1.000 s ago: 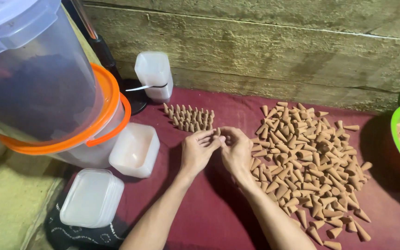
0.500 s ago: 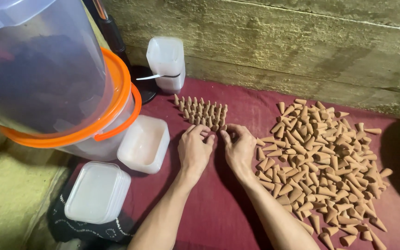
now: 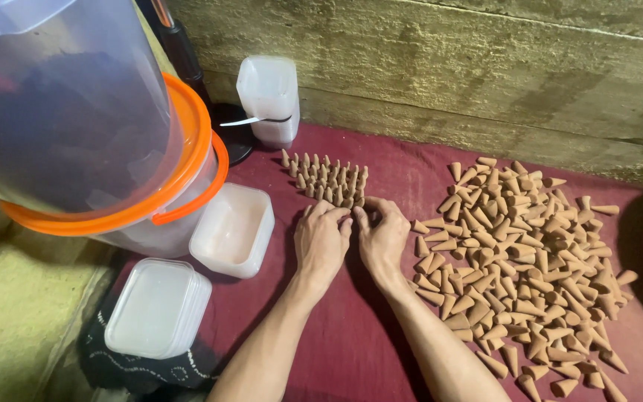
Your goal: Arranging incense cones into a structured triangular formation on a workspace.
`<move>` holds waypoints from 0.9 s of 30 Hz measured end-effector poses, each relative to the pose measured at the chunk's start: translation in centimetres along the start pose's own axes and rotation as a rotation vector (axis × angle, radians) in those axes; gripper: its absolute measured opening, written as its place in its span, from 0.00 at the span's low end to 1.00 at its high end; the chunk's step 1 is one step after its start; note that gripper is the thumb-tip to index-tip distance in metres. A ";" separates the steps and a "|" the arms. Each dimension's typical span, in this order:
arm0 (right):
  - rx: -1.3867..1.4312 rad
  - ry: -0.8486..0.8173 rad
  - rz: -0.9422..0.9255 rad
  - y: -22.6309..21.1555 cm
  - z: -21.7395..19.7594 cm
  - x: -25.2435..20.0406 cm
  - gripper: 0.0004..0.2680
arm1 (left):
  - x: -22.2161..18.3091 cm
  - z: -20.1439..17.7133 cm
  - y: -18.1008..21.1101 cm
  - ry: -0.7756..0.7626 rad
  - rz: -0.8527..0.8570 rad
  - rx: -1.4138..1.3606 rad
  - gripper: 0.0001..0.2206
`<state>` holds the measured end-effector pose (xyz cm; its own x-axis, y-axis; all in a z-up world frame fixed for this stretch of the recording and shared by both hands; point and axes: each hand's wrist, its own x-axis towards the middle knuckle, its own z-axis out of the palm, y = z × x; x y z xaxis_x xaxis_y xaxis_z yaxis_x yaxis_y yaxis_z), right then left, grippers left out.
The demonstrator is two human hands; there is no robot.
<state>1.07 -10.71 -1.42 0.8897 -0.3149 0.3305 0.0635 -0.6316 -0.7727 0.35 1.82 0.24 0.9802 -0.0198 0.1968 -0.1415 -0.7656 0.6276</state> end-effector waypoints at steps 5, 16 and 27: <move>-0.023 0.013 -0.021 0.0 0.1 0.0 0.07 | 0.0 0.0 0.1 0.012 0.027 -0.002 0.08; 0.002 0.036 -0.014 -0.8 -0.2 -0.2 0.08 | 0.0 0.2 0.2 0.026 0.071 -0.001 0.08; -0.022 0.037 0.021 -0.5 0.1 0.0 0.08 | 0.0 0.1 0.2 0.022 0.096 0.009 0.08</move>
<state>1.05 -10.34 -1.07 0.8735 -0.3537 0.3346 0.0348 -0.6401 -0.7675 0.32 1.62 0.27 0.9588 -0.0793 0.2729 -0.2337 -0.7664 0.5983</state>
